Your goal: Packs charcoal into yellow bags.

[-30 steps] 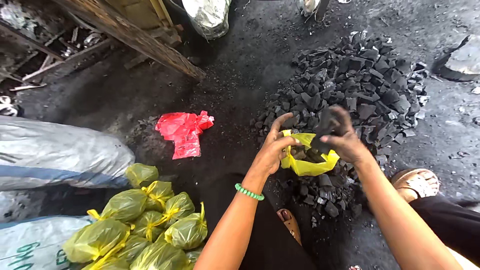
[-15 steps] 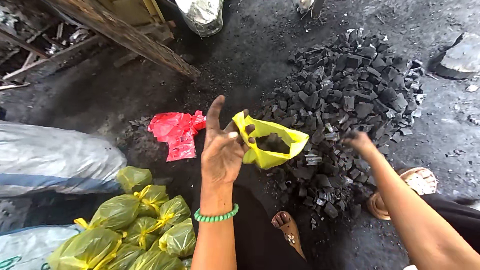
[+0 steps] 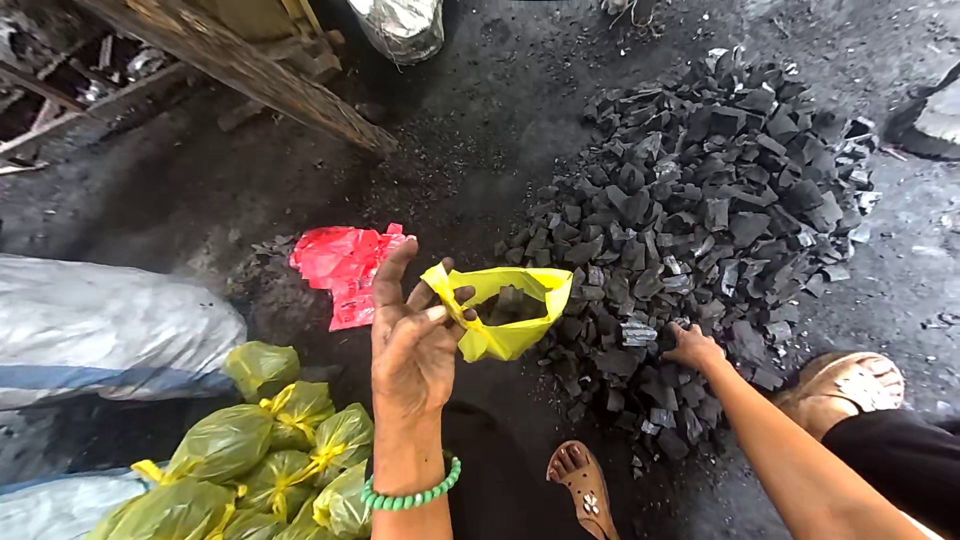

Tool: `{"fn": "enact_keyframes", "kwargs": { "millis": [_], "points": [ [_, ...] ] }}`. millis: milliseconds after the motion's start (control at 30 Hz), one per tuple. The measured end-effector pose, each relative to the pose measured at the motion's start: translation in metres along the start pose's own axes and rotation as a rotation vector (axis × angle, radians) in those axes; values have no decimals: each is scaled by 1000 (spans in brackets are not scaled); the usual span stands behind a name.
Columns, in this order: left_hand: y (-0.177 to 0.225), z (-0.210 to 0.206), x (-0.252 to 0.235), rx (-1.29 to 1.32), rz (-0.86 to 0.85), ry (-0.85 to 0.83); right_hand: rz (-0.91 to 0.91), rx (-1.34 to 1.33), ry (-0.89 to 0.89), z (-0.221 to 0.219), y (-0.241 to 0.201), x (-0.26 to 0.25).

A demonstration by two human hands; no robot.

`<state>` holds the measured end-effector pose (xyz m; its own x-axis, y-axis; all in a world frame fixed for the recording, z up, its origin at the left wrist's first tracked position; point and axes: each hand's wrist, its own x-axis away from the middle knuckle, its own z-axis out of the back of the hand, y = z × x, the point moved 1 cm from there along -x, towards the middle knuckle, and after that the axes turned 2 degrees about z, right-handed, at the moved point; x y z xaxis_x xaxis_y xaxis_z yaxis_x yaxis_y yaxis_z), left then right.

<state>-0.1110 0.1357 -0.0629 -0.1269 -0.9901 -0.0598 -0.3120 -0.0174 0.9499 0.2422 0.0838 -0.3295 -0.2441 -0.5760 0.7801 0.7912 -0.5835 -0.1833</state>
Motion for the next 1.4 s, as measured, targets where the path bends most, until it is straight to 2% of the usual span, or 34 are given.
{"fn": "enact_keyframes", "kwargs": {
  "millis": [67, 133, 233, 300, 367, 433, 467, 533, 567, 633, 700, 767, 867, 967, 1000, 1067, 1133, 1200, 1267, 1333, 1400],
  "points": [
    [-2, -2, 0, 47, 26, -19, 59, -43, 18, 1, 5, -5],
    [-5, -9, 1, 67, 65, -55, 161, -215, 70, 9, 18, -4],
    [-11, -28, 5, 34, 135, -152, 259, -643, 213, 35, 28, 17],
    [-17, -45, 0, 47, 163, -234, 360, -967, 301, 60, 20, 40],
    [-20, -59, -1, 63, 195, -327, 583, -1196, 301, 86, -1, 76],
    [-18, -69, -1, 88, 223, -394, 898, -1310, 171, 108, -30, 119],
    [-17, -73, 0, 103, 231, -411, 1047, -1269, 109, 114, -45, 140],
    [-18, -78, 1, 122, 249, -422, 1153, -963, 155, 115, -76, 171],
    [-21, -80, 0, 114, 267, -414, 1127, -734, 221, 110, -89, 176],
    [-32, -84, 2, 19, 325, -386, 955, -157, 336, 82, -109, 164],
    [-47, -89, 6, -146, 399, -394, 777, 174, 234, 51, -109, 143],
    [-54, -91, 10, -251, 470, -424, 754, 211, 114, 43, -98, 132],
    [-52, -82, 11, -408, 487, -443, 776, 182, 191, 64, -69, 137],
    [-53, -73, 7, -943, 401, -538, 647, 484, 191, 89, -51, 169],
    [-54, -72, 9, -1176, 392, -573, 700, 582, 251, 88, -44, 178],
    [-55, -73, 15, -1531, 443, -618, 943, 703, 435, 84, -33, 190],
    [-48, -77, 11, -1700, 476, -626, 1087, 756, 578, 88, -33, 206],
    [-36, -79, 1, -1757, 466, -646, 1098, 762, 628, 95, -39, 227],
    [-17, -81, -13, -1711, 383, -659, 1098, 679, 626, 106, -49, 247],
    [7, -85, -22, -1535, 285, -640, 1067, 484, 585, 119, -56, 262],
    [28, -86, -25, -1261, 245, -556, 1042, 167, 512, 136, -57, 260]
  ]
}}
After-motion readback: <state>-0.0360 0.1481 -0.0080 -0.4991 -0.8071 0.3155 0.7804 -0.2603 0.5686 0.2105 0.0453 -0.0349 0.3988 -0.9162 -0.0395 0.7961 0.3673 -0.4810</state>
